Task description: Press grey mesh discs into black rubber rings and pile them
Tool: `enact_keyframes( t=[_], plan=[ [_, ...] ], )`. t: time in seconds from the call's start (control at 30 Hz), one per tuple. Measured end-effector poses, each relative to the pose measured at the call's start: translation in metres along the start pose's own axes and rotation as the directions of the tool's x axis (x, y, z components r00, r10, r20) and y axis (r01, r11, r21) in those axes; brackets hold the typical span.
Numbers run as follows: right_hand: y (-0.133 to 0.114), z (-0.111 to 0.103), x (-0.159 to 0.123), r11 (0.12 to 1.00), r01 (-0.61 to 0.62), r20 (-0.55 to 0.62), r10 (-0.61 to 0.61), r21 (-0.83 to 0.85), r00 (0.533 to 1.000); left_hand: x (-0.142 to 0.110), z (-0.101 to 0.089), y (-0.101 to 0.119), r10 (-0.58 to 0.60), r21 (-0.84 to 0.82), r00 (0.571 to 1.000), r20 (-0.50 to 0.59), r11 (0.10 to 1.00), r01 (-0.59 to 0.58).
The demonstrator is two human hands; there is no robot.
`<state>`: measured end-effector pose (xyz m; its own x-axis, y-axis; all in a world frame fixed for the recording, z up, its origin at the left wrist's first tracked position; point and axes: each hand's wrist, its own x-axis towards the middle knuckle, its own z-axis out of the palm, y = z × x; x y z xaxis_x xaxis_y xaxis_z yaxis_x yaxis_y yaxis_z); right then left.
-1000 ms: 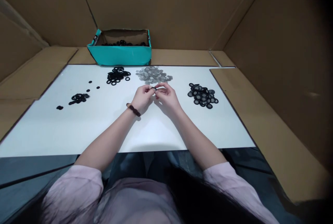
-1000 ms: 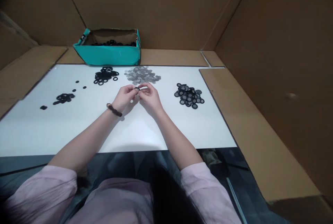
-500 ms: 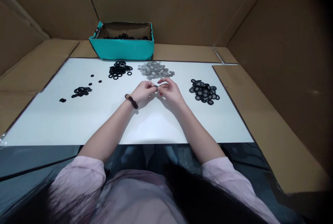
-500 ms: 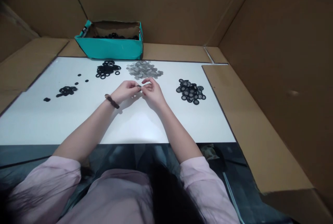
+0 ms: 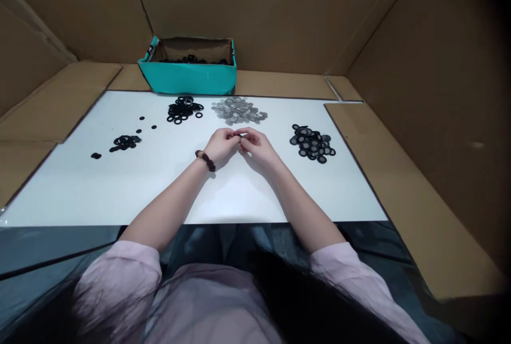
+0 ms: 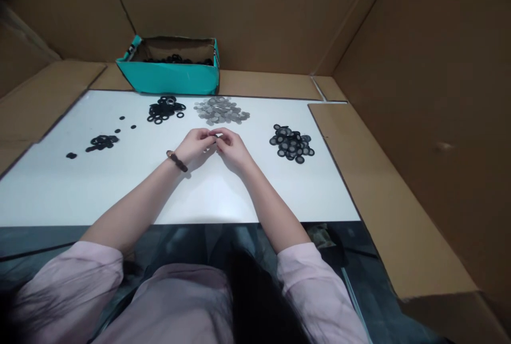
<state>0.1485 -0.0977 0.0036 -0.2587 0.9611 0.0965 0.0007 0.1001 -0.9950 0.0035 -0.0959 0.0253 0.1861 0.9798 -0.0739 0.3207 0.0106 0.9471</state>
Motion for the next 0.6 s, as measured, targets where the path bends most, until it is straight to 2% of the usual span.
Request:
enact_keyframes(
  t=[0.03,0.17,0.23,0.33,0.37,0.43,0.53,0.6],
  plan=[
    [0.0,-0.0002,-0.0003,1.0,-0.022,0.019,0.022,0.0,1.0,-0.0001,0.0003,-0.0006,-0.003,-0.005,1.0,0.009,1.0,0.003],
    [-0.0006,0.0008,-0.0009,0.998,-0.05,0.029,0.051,-0.034,0.998,0.0015,-0.0021,-0.0034,0.013,0.023,0.98,0.199,1.0,-0.018],
    [-0.0001,0.0026,-0.0008,0.999,-0.039,-0.01,0.038,-0.021,0.999,0.0033,-0.0032,-0.005,0.018,0.012,0.989,0.146,1.0,-0.02],
    [0.0017,0.0038,-0.0002,0.999,-0.035,-0.047,0.036,0.019,0.998,0.0046,-0.0031,-0.0063,0.021,0.03,1.0,-0.012,0.999,-0.02],
    [0.0022,0.0033,-0.0001,0.999,-0.033,-0.045,0.034,0.01,0.998,0.0042,-0.0031,-0.0061,0.025,0.051,1.0,-0.011,0.998,-0.025],
    [0.0019,0.0016,-0.0005,0.999,-0.014,-0.033,0.012,-0.048,0.999,0.0023,-0.0034,-0.0048,0.041,0.095,0.996,0.076,0.994,-0.048],
    [-0.002,0.0018,-0.0025,0.987,0.048,0.001,-0.048,-0.156,0.999,-0.0008,-0.005,-0.0022,0.083,0.153,0.969,0.233,0.981,-0.121],
    [-0.0061,0.0043,-0.004,0.971,0.101,0.009,-0.101,-0.215,0.995,-0.0003,-0.0071,-0.0017,0.104,0.192,0.96,0.26,0.969,-0.157]
  ],
)
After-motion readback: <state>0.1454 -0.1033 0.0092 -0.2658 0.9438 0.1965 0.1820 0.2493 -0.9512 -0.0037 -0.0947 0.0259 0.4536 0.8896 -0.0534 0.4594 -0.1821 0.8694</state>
